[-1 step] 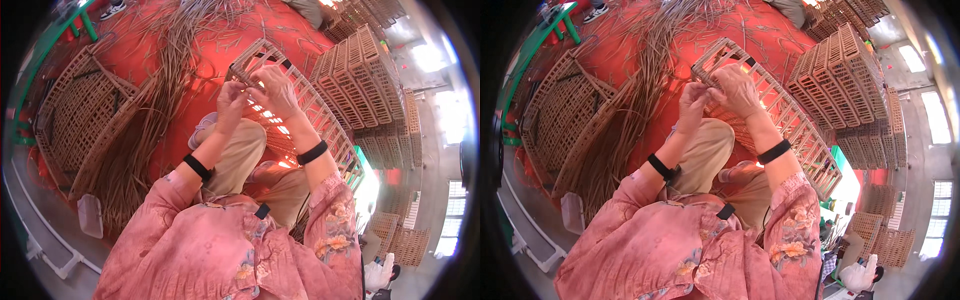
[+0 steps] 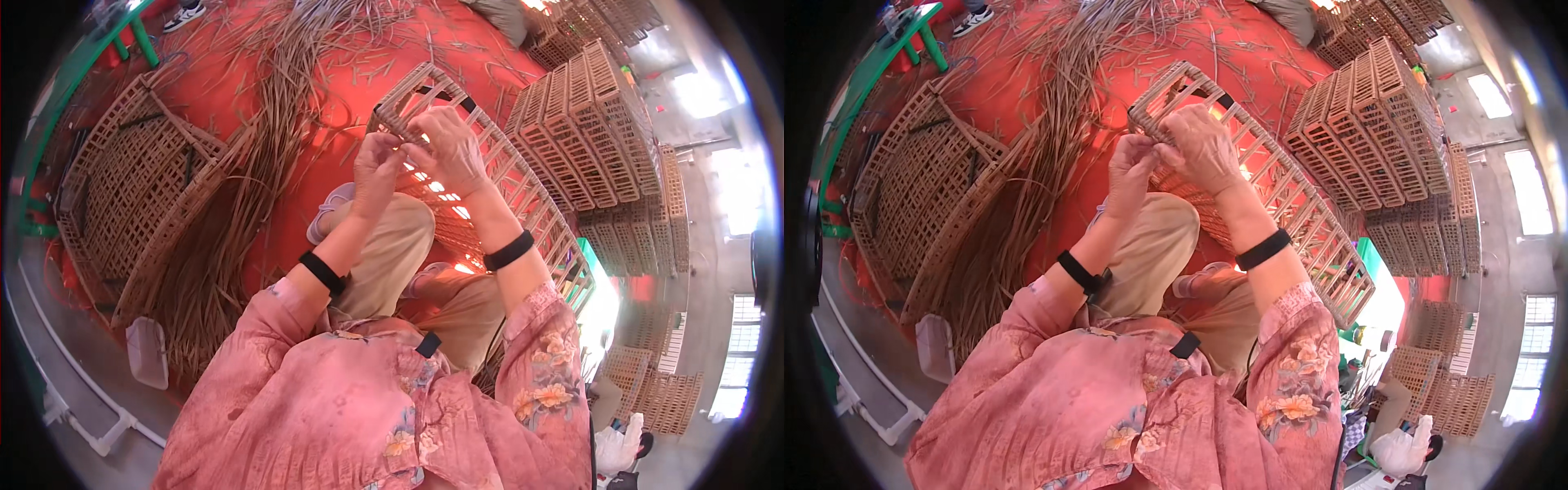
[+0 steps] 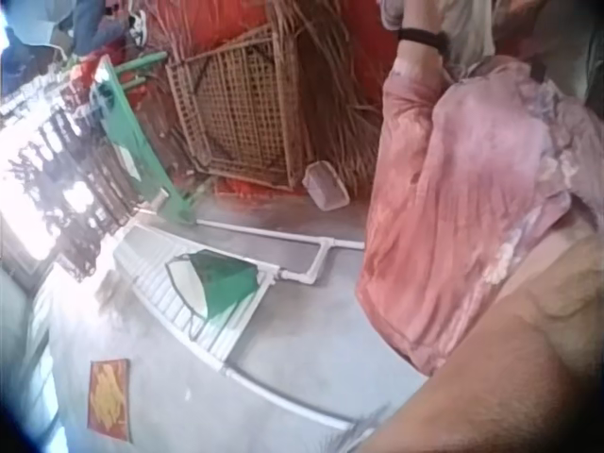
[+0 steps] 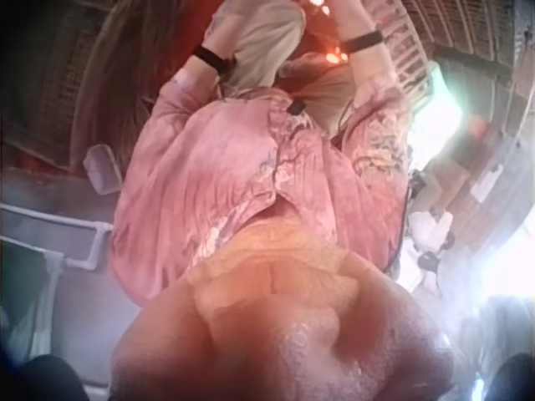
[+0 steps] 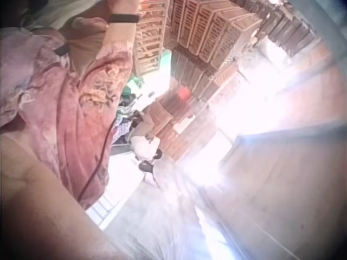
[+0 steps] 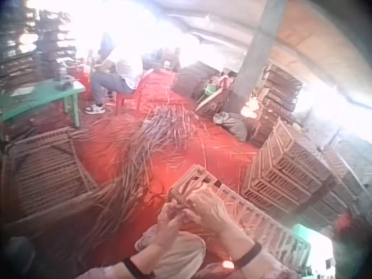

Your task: Weaving a bamboo basket frame using raw material strips.

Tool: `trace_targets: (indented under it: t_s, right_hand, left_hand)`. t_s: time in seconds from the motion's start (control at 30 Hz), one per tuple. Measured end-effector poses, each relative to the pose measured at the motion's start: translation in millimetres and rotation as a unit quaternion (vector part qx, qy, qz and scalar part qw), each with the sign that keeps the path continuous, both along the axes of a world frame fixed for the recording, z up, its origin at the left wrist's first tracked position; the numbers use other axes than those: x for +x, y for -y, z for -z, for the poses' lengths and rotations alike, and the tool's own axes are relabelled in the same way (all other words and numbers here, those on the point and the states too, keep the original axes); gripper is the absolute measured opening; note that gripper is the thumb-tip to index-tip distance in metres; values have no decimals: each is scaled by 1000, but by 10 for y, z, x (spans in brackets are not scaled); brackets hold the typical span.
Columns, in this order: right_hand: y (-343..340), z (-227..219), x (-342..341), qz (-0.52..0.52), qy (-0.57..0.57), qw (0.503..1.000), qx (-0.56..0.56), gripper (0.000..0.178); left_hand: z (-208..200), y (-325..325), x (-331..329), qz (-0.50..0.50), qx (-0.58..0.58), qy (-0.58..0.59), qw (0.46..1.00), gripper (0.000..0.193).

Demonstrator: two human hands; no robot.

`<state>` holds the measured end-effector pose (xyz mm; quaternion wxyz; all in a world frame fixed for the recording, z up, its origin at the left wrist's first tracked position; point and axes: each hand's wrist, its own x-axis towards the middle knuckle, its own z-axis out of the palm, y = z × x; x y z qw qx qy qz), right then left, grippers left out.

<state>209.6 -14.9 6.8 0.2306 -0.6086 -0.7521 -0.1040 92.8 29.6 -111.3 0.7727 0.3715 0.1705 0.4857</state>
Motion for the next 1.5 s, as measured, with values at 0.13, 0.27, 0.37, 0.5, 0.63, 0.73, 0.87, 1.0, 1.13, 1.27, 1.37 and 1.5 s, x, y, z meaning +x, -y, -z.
trace_targets:
  t_s: [0.13, 0.27, 0.37, 0.5, 0.63, 0.73, 0.87, 1.0, 1.13, 1.27, 1.37, 1.5]
  right_hand:
    - [15, -18, -56, 2, 7, 1000, 8, 35]
    - [14, -17, -83, 3, 3, 1000, -2, 33]
    - [22, -18, -97, 0, 6, 1000, -3, 33]
    - [35, 8, -87, -10, 3, 1000, 4, 31]
    - [39, 17, -113, -6, 21, 1000, -7, 28]
    - [57, 24, -99, -1, 20, 1000, -5, 27]
    - [69, 29, -107, 0, 19, 1000, -5, 28]
    - [62, 22, -121, -9, 24, 1000, 0, 28]
    - [64, -3, -129, -4, 24, 1000, 4, 25]
    - [65, 19, -115, -7, 28, 1000, 0, 29]
    - [61, 16, -129, -8, 28, 1000, 7, 29]
    - [96, 44, -121, 0, 32, 999, 6, 29]
  left_hand:
    - [-113, 47, -31, 3, -36, 25, 999, 11]
    - [-3, 19, -26, -11, 10, 11, 1000, 11]
    - [-6, 25, -32, -16, 28, 1, 999, 13]
    - [22, 22, -16, -22, 32, -3, 999, 16]
    - [140, -10, 4, -79, 114, -24, 990, 16]
    - [110, -35, -54, -76, 161, -70, 982, 15]
    - [22, -70, -143, -72, 228, -146, 960, 15]
    - [104, -98, -178, -51, 262, -136, 954, 16]
    - [55, -20, -144, -66, 235, -173, 954, 17]
    - [25, 14, -115, -124, 241, -161, 949, 13]
    - [41, 44, -100, -134, 231, -161, 950, 13]
    - [64, 97, -98, -128, 212, -139, 959, 14]
